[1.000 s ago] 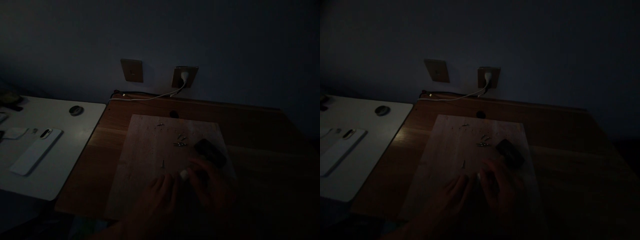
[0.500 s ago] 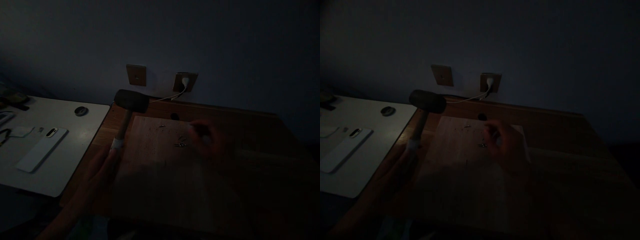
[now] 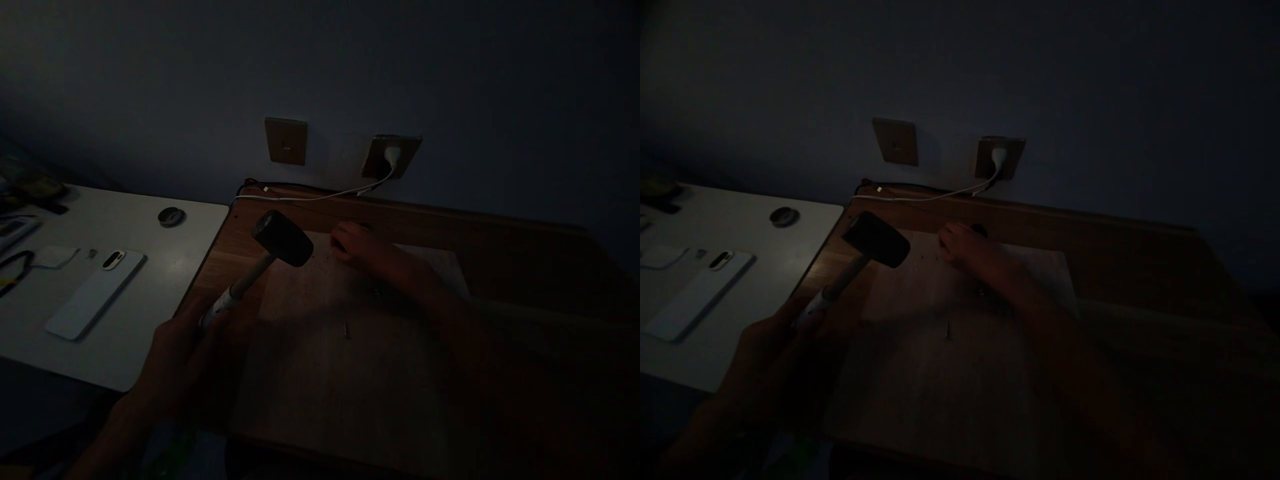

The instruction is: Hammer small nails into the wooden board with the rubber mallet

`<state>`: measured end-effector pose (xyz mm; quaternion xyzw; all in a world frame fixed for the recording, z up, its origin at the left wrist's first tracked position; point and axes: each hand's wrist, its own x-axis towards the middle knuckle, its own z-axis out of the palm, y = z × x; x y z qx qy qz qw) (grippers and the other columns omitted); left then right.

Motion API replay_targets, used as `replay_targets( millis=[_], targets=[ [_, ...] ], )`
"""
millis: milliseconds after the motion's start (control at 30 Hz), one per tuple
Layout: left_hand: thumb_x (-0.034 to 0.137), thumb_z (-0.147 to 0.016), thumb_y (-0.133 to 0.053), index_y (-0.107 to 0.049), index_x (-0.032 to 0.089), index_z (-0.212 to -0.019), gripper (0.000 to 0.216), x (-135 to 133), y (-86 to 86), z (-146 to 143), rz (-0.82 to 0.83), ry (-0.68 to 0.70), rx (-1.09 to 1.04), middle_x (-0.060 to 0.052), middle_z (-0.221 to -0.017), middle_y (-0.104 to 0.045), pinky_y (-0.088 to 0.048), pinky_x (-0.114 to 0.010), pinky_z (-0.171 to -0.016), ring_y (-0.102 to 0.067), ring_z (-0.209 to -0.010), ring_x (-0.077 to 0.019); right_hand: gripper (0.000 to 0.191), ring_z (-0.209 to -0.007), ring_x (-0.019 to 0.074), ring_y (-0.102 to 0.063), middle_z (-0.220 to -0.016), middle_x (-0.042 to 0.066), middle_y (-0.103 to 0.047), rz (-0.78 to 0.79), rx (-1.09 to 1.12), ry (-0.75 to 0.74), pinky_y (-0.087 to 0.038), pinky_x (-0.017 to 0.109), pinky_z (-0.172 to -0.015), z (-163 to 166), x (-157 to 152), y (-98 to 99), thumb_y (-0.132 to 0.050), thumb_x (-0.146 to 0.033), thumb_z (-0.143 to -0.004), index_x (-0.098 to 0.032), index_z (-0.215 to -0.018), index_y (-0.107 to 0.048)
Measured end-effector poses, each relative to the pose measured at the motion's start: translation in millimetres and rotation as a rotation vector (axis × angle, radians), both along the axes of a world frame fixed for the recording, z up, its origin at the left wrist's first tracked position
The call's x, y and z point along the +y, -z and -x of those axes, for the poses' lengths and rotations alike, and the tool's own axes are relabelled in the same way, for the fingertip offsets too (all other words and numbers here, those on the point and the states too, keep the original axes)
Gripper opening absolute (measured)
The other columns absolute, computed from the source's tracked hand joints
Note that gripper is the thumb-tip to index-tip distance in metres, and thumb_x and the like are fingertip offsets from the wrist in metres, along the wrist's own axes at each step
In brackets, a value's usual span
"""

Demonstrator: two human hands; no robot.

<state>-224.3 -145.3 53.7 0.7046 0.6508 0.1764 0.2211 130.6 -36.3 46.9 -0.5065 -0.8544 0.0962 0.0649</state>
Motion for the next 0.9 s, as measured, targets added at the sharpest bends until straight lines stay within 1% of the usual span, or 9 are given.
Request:
replay_targets(
  millis=[167, 300, 367, 433, 533, 600, 633, 733, 900],
  targets=[
    [0.060, -0.098, -0.047, -0.067, 0.023, -0.109, 0.043, 0, 3.7, -7, 0.037, 0.019, -0.012, 0.003, -0.060, -0.064, -0.043, -0.027, -0.048, -0.062, -0.052, -0.0197, 0.018, -0.100, 0.0228, -0.068, -0.109, 0.009, -0.071, 0.004, 0.135, 0.057, -0.053, 0.036, -0.094, -4, -1, 0.2, -0.050, -0.015, -0.102, -0.021, -0.105, -0.066],
    [0.059, -0.097, -0.051, -0.066, 0.025, -0.114, 0.041, -12, 2.9, -11, 0.076, 0.012, -0.025, -0.001, -0.078, -0.075, -0.052, -0.029, -0.055, -0.072, -0.066, -0.0236, 0.024, -0.106, 0.0241, -0.069, -0.116, 0.009, -0.070, -0.082, 0.209, 0.109, -0.054, 0.039, -0.099, -11, -20, -0.9, -0.045, -0.020, -0.105, -0.023, -0.113, -0.068],
    [0.061, -0.086, -0.065, -0.064, 0.026, -0.115, 0.045, -24, 6.4, -11, 0.089, 0.012, -0.031, -0.004, -0.088, -0.079, -0.058, -0.033, -0.058, -0.076, -0.075, -0.0281, 0.028, -0.110, 0.0265, -0.069, -0.121, 0.012, -0.069, -0.148, 0.237, 0.200, -0.054, 0.042, -0.101, -22, -40, -0.2, -0.043, -0.023, -0.105, -0.022, -0.120, -0.067],
    [0.057, -0.073, -0.078, -0.063, 0.027, -0.120, 0.058, -39, 13.6, -9, 0.089, 0.034, -0.048, -0.006, -0.099, -0.081, -0.062, -0.038, -0.066, -0.078, -0.085, -0.0330, 0.030, -0.113, 0.0278, -0.069, -0.122, 0.013, -0.069, -0.207, 0.291, 0.337, -0.054, 0.045, -0.102, -40, -66, 3.2, -0.042, -0.027, -0.106, -0.022, -0.123, -0.066],
    [0.047, -0.067, -0.080, -0.061, 0.029, -0.125, 0.064, -58, 26.5, -7, 0.134, 0.025, -0.083, -0.008, -0.109, -0.081, -0.065, -0.042, -0.075, -0.078, -0.095, -0.0360, 0.029, -0.117, 0.0305, -0.067, -0.118, 0.014, -0.072, -0.266, 0.354, 0.548, -0.051, 0.050, -0.105, -73, -102, 15.9, -0.044, -0.035, -0.106, -0.021, -0.119, -0.066],
    [0.043, -0.068, -0.077, -0.062, 0.029, -0.125, 0.060, -66, 32.7, -9, 0.231, 0.000, -0.097, -0.007, -0.107, -0.081, -0.064, -0.040, -0.075, -0.079, -0.093, -0.0347, 0.030, -0.116, 0.0318, -0.068, -0.120, 0.016, -0.072, -0.198, 0.413, 0.653, -0.052, 0.052, -0.102, -93, -116, 28.6, -0.047, -0.040, -0.103, -0.021, -0.117, -0.065],
    [0.041, -0.068, -0.076, -0.063, 0.028, -0.124, 0.059, -68, 34.5, -10, 0.288, -0.002, -0.107, -0.007, -0.105, -0.082, -0.064, -0.039, -0.074, -0.079, -0.091, -0.0339, 0.028, -0.107, 0.0328, -0.070, -0.111, 0.015, -0.073, -0.253, 0.482, 0.714, -0.055, 0.054, -0.096, -100, -119, 35.4, -0.048, -0.043, -0.100, -0.023, -0.110, -0.065],
    [0.039, -0.068, -0.073, -0.064, 0.027, -0.125, 0.059, -67, 35.3, -17, 0.421, 0.002, -0.136, -0.006, -0.106, -0.082, -0.063, -0.035, -0.074, -0.079, -0.092, -0.0325, 0.023, -0.099, 0.0319, -0.070, -0.106, 0.012, -0.073, -0.336, 0.603, 0.776, -0.056, 0.055, -0.091, -113, -117, 51.6, -0.054, -0.045, -0.095, -0.027, -0.106, -0.063],
    [0.044, -0.072, -0.069, -0.064, 0.025, -0.121, 0.053, -55, 27.9, -27, 0.457, -0.029, -0.037, -0.007, -0.101, -0.082, -0.060, -0.035, -0.070, -0.079, -0.090, -0.0337, 0.025, -0.098, 0.0318, -0.069, -0.105, 0.012, -0.071, -0.368, 0.541, 0.735, -0.055, 0.056, -0.091, -119, -104, 59.1, -0.053, -0.041, -0.094, -0.025, -0.110, -0.062]
  ],
)
